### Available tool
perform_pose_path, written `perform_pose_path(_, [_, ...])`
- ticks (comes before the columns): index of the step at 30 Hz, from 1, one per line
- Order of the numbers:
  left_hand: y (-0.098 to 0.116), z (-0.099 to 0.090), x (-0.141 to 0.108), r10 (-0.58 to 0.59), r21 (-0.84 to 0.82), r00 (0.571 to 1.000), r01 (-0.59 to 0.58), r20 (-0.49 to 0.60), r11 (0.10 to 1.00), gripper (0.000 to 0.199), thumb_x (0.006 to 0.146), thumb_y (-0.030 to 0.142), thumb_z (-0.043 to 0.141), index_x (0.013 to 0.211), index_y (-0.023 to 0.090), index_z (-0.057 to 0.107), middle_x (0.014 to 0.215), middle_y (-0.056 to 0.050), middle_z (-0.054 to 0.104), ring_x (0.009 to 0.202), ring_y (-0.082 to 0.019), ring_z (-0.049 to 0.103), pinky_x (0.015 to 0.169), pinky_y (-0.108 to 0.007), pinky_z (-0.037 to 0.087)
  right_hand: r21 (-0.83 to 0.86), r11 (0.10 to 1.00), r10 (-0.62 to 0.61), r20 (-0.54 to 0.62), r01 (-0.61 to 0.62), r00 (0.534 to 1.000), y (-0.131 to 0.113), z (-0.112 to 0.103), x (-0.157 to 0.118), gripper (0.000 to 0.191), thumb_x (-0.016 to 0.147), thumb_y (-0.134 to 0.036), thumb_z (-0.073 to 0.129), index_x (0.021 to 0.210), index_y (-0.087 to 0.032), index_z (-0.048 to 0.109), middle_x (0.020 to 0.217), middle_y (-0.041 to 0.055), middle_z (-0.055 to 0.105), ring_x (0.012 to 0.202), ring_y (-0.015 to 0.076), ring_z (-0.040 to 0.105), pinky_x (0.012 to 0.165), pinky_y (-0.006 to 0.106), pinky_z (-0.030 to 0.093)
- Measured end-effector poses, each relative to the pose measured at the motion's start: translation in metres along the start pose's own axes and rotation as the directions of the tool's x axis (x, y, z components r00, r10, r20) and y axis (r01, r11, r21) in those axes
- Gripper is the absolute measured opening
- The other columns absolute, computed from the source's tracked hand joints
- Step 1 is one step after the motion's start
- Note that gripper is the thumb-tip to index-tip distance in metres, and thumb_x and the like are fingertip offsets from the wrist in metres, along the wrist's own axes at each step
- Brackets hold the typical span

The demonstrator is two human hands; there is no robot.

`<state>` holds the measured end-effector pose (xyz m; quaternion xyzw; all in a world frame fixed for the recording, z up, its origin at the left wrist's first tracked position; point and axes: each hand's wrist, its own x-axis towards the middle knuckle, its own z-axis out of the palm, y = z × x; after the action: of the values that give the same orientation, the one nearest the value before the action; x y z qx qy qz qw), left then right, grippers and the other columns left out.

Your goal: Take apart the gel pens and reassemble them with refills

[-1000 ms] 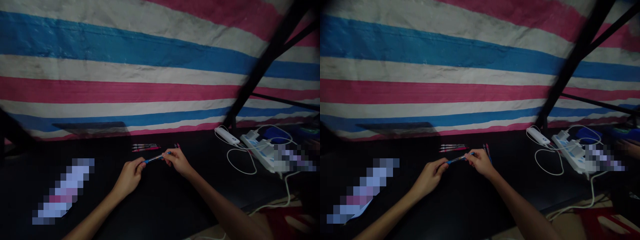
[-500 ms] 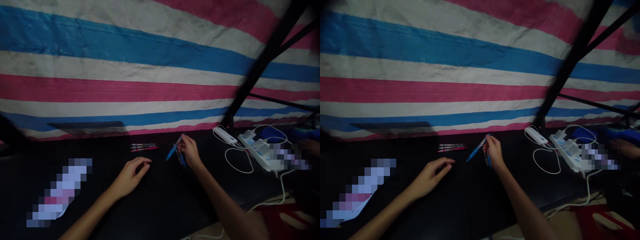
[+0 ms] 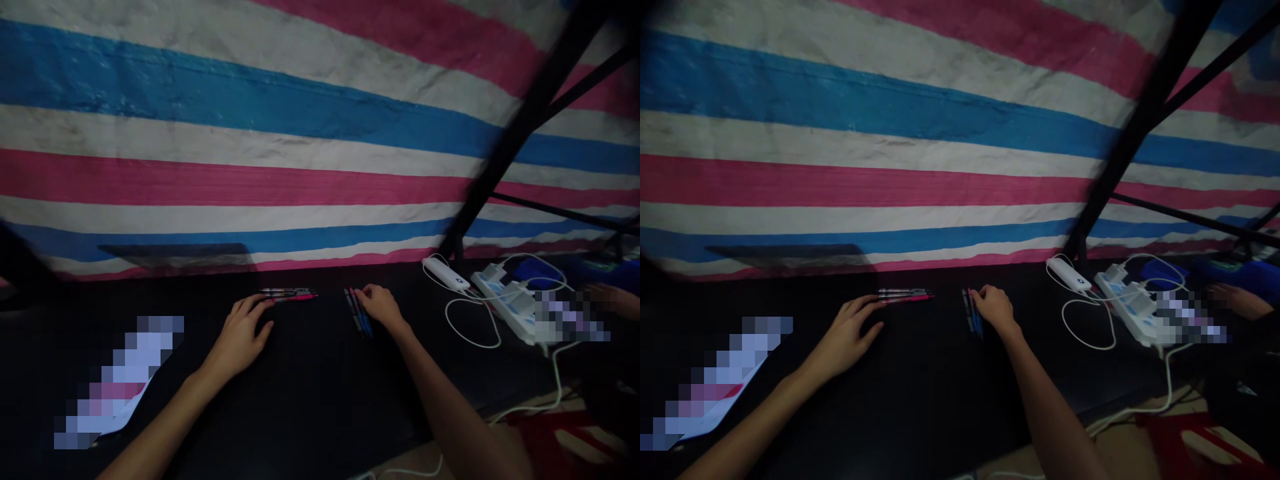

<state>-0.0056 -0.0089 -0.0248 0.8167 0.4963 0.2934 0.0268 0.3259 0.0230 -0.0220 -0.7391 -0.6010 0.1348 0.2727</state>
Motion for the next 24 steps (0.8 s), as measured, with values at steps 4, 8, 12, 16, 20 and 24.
perform_pose_path(4, [0.0, 0.001, 0.0, -0.031, 0.017, 0.999, 0.03, 0.034, 0.999, 0.034, 0.083, 0.032, 0.048, 0.115, 0.022, 0.055, 0.128, -0.008, 0.048, 0.117, -0.028, 0.042, 0.093, -0.047, 0.041, -0.025, 0.999, -0.024, 0.019, 0.024, 1.0, 0.0, -0.002, -0.001, 0.03, 0.079, -0.045, 0.053, 0.087, -0.019, 0.066, 0.074, 0.0072, 0.066, 0.073, 0.0208, 0.061, 0.062, 0.026, 0.037])
perform_pose_path(8, [0.004, 0.001, -0.002, -0.04, 0.044, 0.997, 0.037, 0.061, 0.998, 0.037, 0.085, 0.032, 0.045, 0.121, 0.023, 0.052, 0.133, -0.009, 0.046, 0.122, -0.029, 0.038, 0.092, -0.048, 0.04, -0.018, 0.998, -0.066, 0.039, 0.067, 0.997, 0.0, -0.005, -0.003, 0.021, 0.075, -0.031, 0.06, 0.092, -0.019, 0.066, 0.072, 0.004, 0.066, 0.068, 0.0175, 0.061, 0.06, 0.024, 0.039])
perform_pose_path(12, [0.004, 0.002, -0.003, -0.062, 0.071, 0.993, 0.055, 0.097, 0.996, 0.039, 0.087, 0.033, 0.043, 0.124, 0.026, 0.049, 0.137, -0.008, 0.045, 0.126, -0.03, 0.034, 0.095, -0.052, 0.034, -0.01, 0.996, -0.086, 0.03, 0.086, 0.996, 0.001, -0.005, -0.003, 0.02, 0.072, -0.025, 0.064, 0.091, -0.019, 0.067, 0.069, 0.0027, 0.066, 0.066, 0.0169, 0.061, 0.06, 0.024, 0.039])
perform_pose_path(16, [0.006, 0.003, -0.004, -0.07, 0.094, 0.988, 0.058, 0.136, 0.994, 0.038, 0.087, 0.033, 0.041, 0.123, 0.027, 0.05, 0.135, -0.008, 0.047, 0.126, -0.03, 0.034, 0.093, -0.054, 0.033, -0.011, 0.996, -0.092, -0.016, 0.092, 0.996, 0.0, -0.004, -0.001, 0.018, 0.074, -0.024, 0.062, 0.09, -0.018, 0.067, 0.07, 0.0036, 0.066, 0.067, 0.0171, 0.061, 0.062, 0.025, 0.04])
perform_pose_path(20, [0.012, -0.001, -0.004, -0.064, 0.114, 0.99, 0.049, 0.129, 0.992, 0.034, 0.087, 0.032, 0.041, 0.119, 0.027, 0.052, 0.128, -0.009, 0.05, 0.118, -0.03, 0.039, 0.086, -0.05, 0.036, 0.001, 0.994, -0.112, -0.05, 0.112, 0.992, -0.003, -0.004, -0.002, 0.017, 0.075, -0.028, 0.061, 0.089, -0.019, 0.067, 0.07, 0.0026, 0.066, 0.066, 0.0166, 0.061, 0.062, 0.025, 0.041])
perform_pose_path(24, [0.018, -0.006, -0.002, -0.054, 0.091, 0.996, 0.047, 0.074, 0.995, 0.031, 0.087, 0.033, 0.041, 0.115, 0.026, 0.053, 0.115, -0.009, 0.054, 0.106, -0.028, 0.045, 0.081, -0.044, 0.038, 0.001, 0.993, -0.12, -0.085, 0.121, 0.989, -0.004, -0.004, -0.003, 0.016, 0.079, -0.027, 0.056, 0.088, -0.02, 0.067, 0.07, 0.0024, 0.066, 0.067, 0.0167, 0.061, 0.064, 0.025, 0.041])
